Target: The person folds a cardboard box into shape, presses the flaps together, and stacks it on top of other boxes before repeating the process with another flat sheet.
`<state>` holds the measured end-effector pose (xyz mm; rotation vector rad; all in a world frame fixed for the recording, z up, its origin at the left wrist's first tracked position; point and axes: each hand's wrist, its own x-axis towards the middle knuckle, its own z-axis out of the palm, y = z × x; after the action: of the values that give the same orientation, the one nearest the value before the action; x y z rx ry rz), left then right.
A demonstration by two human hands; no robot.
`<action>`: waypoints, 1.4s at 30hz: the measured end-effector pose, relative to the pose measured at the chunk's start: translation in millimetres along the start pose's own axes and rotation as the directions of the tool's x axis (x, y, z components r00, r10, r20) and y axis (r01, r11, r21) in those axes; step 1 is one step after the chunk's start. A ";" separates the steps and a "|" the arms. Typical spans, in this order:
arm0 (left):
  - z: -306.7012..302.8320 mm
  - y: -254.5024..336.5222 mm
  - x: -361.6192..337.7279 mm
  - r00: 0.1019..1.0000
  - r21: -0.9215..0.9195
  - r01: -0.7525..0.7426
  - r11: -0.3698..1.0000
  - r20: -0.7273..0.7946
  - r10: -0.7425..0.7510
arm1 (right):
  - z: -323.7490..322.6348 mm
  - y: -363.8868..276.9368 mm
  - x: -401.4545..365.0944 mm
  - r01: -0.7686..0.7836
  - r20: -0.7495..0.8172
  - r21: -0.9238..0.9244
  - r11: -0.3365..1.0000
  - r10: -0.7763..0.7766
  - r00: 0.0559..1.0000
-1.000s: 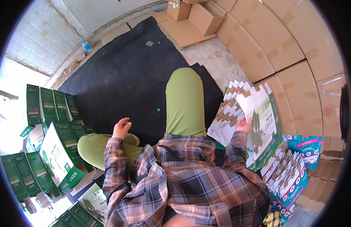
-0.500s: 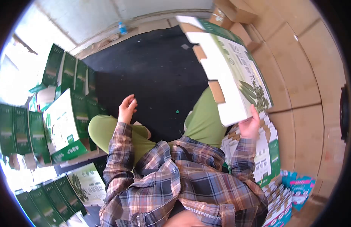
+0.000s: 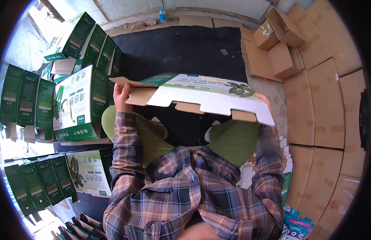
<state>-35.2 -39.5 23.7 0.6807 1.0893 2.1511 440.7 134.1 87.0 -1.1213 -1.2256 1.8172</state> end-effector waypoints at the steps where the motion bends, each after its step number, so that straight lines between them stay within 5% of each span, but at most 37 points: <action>1: -2.4 -2.8 -0.6 1.000 0.000 0.006 1.000 0.003 -0.006 | -2.9 5.0 5.8 0.306 0.055 -0.324 0.895 -0.305 0.951; 2: -3.5 -5.5 -1.2 0.999 0.043 0.021 0.999 -0.034 -0.020 | -4.2 4.0 17.8 -0.014 -0.061 -0.023 1.000 0.012 0.998; 3: -1.1 -7.9 -2.1 0.997 0.086 0.042 0.995 -0.071 -0.036 | -6.9 3.6 31.3 -0.311 -0.070 0.305 0.900 0.346 0.935; 7: 12.1 -19.6 -9.8 0.990 0.078 0.114 0.990 -0.097 -0.106 | -20.3 31.0 68.5 -0.272 -0.283 0.250 0.929 0.339 0.897; 9: 11.7 -28.6 -15.4 0.971 0.230 0.215 0.949 -0.153 -0.183 | -6.5 37.9 66.8 -0.244 -0.340 0.233 0.941 0.314 0.887; 12: 11.4 -28.9 -16.5 0.976 0.201 0.202 0.959 -0.120 -0.181 | 27.4 39.5 60.2 0.028 -0.530 -0.198 0.980 -0.131 0.838; 15: 5.5 -29.9 -19.2 0.977 0.222 0.211 0.952 -0.091 -0.195 | 50.0 44.4 62.0 0.286 -0.334 -0.611 0.738 -0.569 0.752; 17: 2.2 -31.2 -20.7 0.976 0.247 0.216 0.945 -0.082 -0.202 | 71.7 42.6 61.0 0.285 -0.236 -0.791 0.541 -0.700 0.674; 22: 3.0 -20.5 -27.4 0.958 0.359 0.279 0.891 -0.037 -0.285 | 99.0 44.3 70.6 0.140 -0.322 -0.797 0.587 -0.611 0.723; 26: 7.0 -16.8 -31.9 0.979 0.415 0.188 0.890 -0.011 -0.202 | 101.9 49.6 76.0 0.119 -0.359 -0.760 0.639 -0.564 0.743; 28: 4.5 -20.4 -29.6 0.987 0.385 0.159 0.909 -0.028 -0.161 | 95.7 49.8 72.9 0.340 -0.251 -0.693 0.636 -0.654 0.713; 33: 14.2 -18.5 -23.1 0.991 0.330 0.058 0.942 -0.134 -0.014 | 75.3 28.5 58.4 0.495 -0.049 -0.372 0.786 -0.549 0.834; 36: 22.7 -14.1 -21.8 0.969 0.412 0.003 0.911 -0.227 0.100 | 61.7 25.5 58.2 0.444 -0.020 -0.364 0.819 -0.483 0.875; 41: 9.1 -22.2 -15.8 0.950 0.426 0.104 0.899 -0.311 0.037 | 62.4 23.4 52.0 0.152 -0.161 -0.026 0.988 -0.154 0.975; 42: 18.1 -14.3 -16.8 0.941 0.600 -0.031 0.799 -0.253 0.226 | 62.4 24.1 52.1 0.152 -0.161 -0.025 0.988 -0.154 0.975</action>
<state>-7.4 -35.7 18.5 0.7062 1.9912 2.0714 361.2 148.2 61.4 -1.1266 -1.1941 1.5736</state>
